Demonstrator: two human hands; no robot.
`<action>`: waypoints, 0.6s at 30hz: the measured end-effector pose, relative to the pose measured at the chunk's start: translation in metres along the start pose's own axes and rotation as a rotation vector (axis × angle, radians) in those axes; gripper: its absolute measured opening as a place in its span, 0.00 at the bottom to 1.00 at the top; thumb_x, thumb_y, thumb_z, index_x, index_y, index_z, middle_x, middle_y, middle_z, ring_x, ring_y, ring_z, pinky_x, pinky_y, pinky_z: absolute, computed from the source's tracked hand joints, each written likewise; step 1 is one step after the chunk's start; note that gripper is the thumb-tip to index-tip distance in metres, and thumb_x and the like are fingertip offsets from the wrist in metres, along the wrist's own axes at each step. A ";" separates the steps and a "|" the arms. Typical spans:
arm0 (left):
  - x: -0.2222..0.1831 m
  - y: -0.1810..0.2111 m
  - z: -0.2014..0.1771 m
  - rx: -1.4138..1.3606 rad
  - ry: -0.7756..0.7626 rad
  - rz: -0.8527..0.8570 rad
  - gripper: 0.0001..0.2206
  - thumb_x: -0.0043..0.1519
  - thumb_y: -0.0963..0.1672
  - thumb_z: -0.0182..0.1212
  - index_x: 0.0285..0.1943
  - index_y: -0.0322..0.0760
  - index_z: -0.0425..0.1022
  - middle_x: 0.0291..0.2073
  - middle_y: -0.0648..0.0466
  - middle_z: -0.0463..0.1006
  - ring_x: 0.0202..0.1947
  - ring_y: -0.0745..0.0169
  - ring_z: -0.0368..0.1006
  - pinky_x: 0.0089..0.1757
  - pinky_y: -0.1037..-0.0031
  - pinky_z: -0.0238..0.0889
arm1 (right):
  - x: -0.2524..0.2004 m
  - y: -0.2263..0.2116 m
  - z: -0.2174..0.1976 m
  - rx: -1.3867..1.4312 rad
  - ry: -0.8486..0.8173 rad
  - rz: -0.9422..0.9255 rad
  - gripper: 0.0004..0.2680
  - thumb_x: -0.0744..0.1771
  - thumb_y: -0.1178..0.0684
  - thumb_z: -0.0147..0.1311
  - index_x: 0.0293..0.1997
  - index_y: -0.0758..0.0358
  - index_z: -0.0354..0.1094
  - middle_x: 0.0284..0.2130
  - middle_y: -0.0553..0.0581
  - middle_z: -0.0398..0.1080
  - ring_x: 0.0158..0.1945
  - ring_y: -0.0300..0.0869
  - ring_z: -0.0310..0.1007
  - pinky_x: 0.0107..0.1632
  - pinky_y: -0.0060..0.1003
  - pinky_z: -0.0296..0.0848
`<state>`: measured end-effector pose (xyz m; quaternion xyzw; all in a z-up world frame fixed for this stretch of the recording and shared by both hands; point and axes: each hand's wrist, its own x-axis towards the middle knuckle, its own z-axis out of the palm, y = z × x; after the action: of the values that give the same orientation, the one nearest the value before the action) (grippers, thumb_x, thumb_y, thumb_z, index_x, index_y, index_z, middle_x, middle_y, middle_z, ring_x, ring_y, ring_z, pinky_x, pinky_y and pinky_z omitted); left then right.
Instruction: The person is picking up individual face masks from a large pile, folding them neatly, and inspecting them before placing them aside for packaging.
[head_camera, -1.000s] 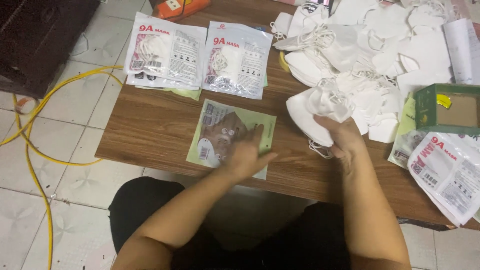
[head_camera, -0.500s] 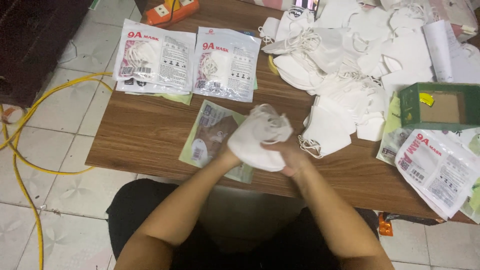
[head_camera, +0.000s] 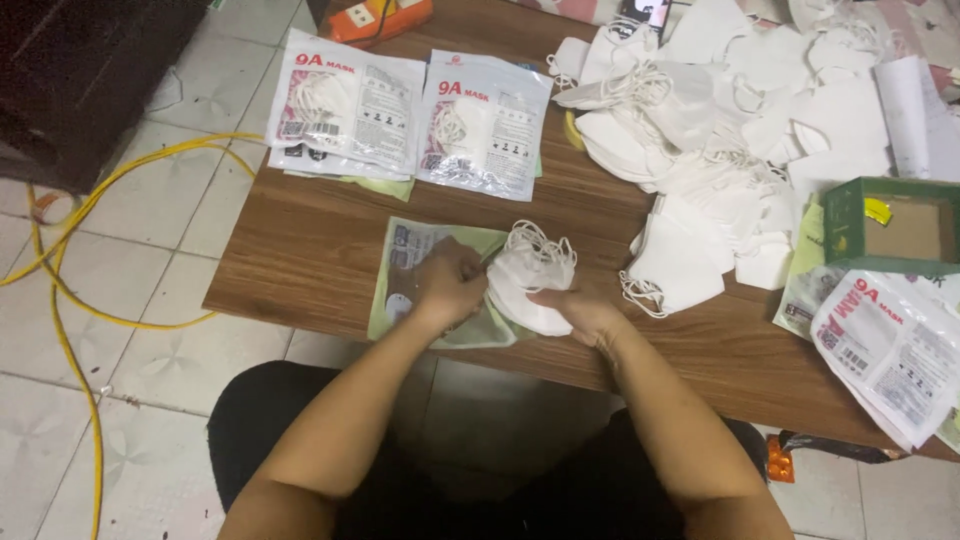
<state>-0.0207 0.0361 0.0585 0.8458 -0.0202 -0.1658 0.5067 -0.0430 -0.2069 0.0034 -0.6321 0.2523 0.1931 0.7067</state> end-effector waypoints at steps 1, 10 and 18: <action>-0.001 0.002 -0.005 -0.003 0.004 -0.003 0.17 0.62 0.46 0.59 0.55 0.29 0.78 0.37 0.43 0.84 0.32 0.56 0.83 0.37 0.65 0.75 | -0.002 -0.003 0.004 -0.004 -0.004 0.002 0.21 0.59 0.58 0.72 0.56 0.72 0.71 0.42 0.64 0.78 0.43 0.54 0.80 0.44 0.52 0.81; -0.056 0.059 -0.020 0.148 0.012 0.132 0.24 0.64 0.43 0.46 0.70 0.34 0.65 0.47 0.31 0.80 0.52 0.31 0.76 0.54 0.49 0.68 | -0.016 0.001 0.029 -0.187 0.054 -0.032 0.20 0.59 0.60 0.71 0.52 0.75 0.71 0.35 0.69 0.76 0.37 0.56 0.79 0.38 0.56 0.80; -0.059 0.030 0.022 0.202 0.016 0.518 0.23 0.67 0.44 0.41 0.70 0.28 0.64 0.44 0.32 0.80 0.48 0.35 0.79 0.51 0.48 0.69 | 0.041 0.063 0.011 0.073 -0.317 0.088 0.17 0.61 0.56 0.69 0.52 0.71 0.72 0.41 0.69 0.78 0.44 0.56 0.80 0.48 0.58 0.79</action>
<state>-0.0787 0.0145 0.0895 0.8601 -0.2482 -0.0212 0.4453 -0.0461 -0.1896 -0.0705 -0.5561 0.1720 0.3117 0.7510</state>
